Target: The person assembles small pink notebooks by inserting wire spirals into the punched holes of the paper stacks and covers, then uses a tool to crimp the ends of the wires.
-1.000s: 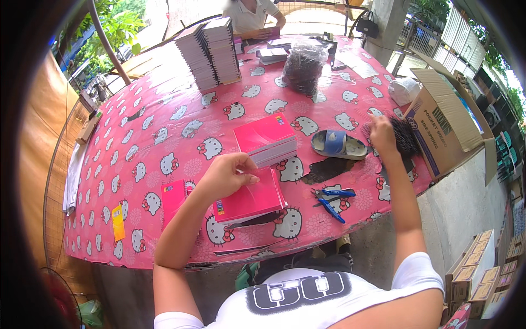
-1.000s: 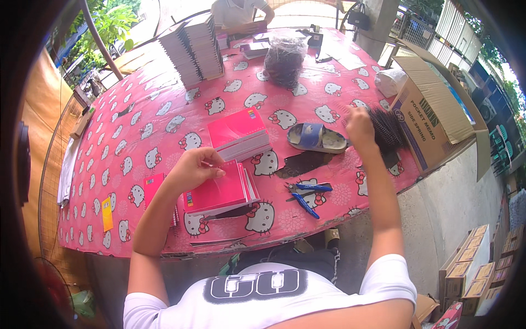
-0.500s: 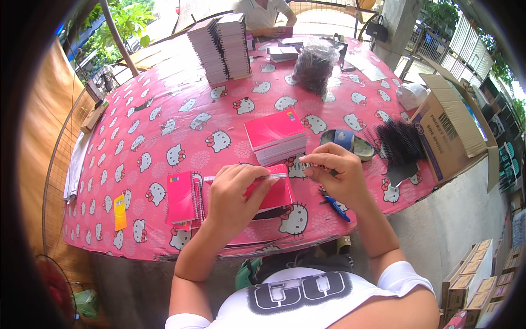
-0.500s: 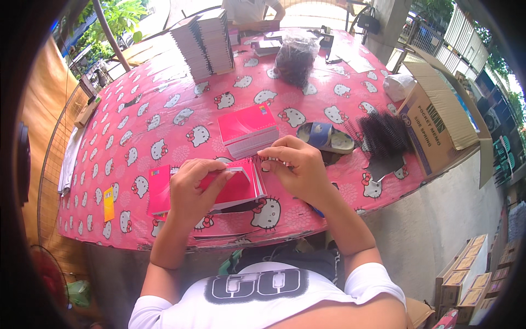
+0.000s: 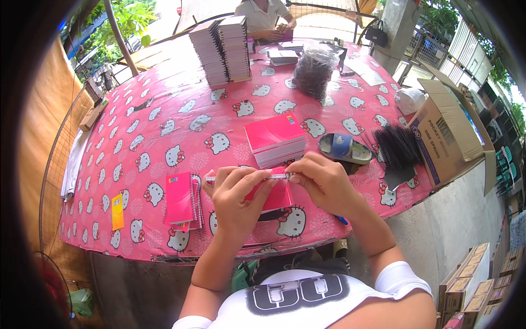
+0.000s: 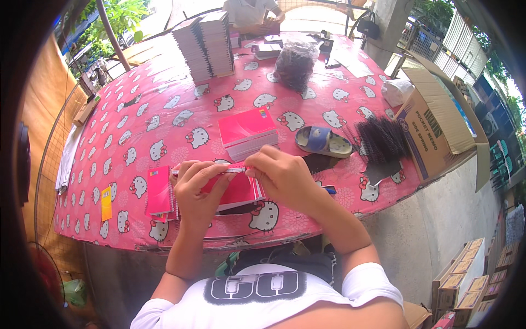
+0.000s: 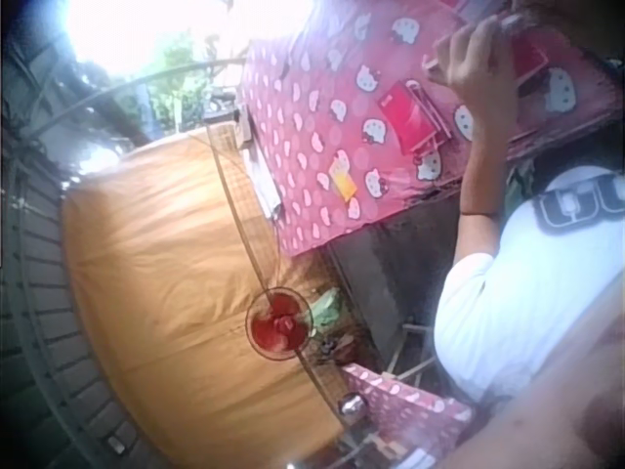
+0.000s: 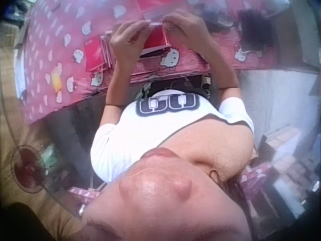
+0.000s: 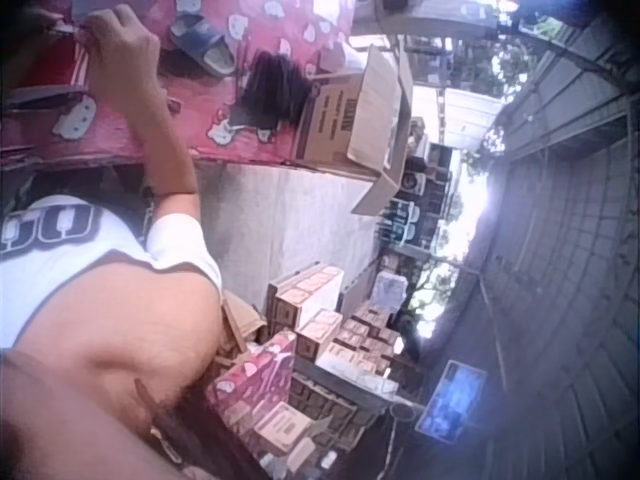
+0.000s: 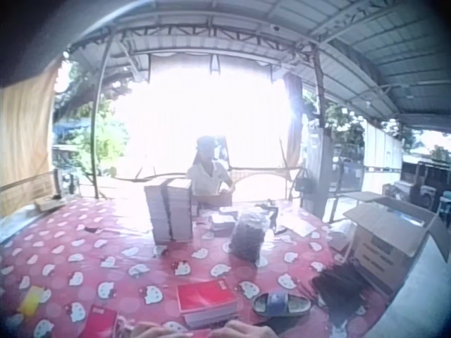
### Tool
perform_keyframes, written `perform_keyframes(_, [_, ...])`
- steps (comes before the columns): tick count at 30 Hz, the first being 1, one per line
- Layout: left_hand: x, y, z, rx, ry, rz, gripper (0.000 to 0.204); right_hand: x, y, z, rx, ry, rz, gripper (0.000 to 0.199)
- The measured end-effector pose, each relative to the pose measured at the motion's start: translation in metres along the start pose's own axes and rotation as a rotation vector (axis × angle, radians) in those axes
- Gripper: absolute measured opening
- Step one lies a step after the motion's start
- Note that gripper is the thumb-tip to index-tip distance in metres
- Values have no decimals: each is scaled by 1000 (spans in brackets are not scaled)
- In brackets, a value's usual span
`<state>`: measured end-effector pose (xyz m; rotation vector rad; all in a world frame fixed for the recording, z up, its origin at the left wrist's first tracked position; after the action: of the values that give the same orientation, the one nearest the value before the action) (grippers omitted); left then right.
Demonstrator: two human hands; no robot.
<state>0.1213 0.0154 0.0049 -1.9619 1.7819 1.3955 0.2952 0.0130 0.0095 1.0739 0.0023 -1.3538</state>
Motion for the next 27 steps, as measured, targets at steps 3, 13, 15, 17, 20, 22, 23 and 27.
perform_keyframes(3, [-2, 3, -7, 13, -36, 18, 21, -2, 1, 12, 149, 31, -45, 16])
perform_keyframes(13, [-3, -2, -14, 39, -52, 16, 19, -2, 5, 17, 200, 65, -70, 18])
perform_keyframes(15, [-4, -3, -15, 49, -55, 14, 18, -2, 5, 21, 261, 47, -71, 18])
perform_keyframes(17, [-2, -4, -10, 65, -30, 51, 18, -2, 3, 18, 244, 41, -12, 19])
perform_keyframes(20, [3, -1, -6, 83, -14, 66, 19, -3, 25, -20, 76, -139, 42, 25])
perform_keyframes(22, [2, -1, -6, 76, -24, 48, 21, 8, 63, -81, 298, -272, -46, 37])
perform_keyframes(23, [-1, -2, -9, 65, -39, 33, 22, 26, 77, -120, 596, -218, -69, 45])
perform_keyframes(27, [-6, -4, -9, 26, -73, 27, 28, 91, 66, -214, 794, -587, 129, 53])
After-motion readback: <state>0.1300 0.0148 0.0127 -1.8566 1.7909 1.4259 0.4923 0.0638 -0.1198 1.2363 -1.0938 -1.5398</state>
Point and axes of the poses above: each hand's wrist, its own x-axis away from the middle knuckle, its own y-axis out of the back of the hand, z = x × y, the point moved 6 cm from there along -x, towards the middle knuckle, and after that the axes turned 4 degrees about x, right-handed, at the moved point
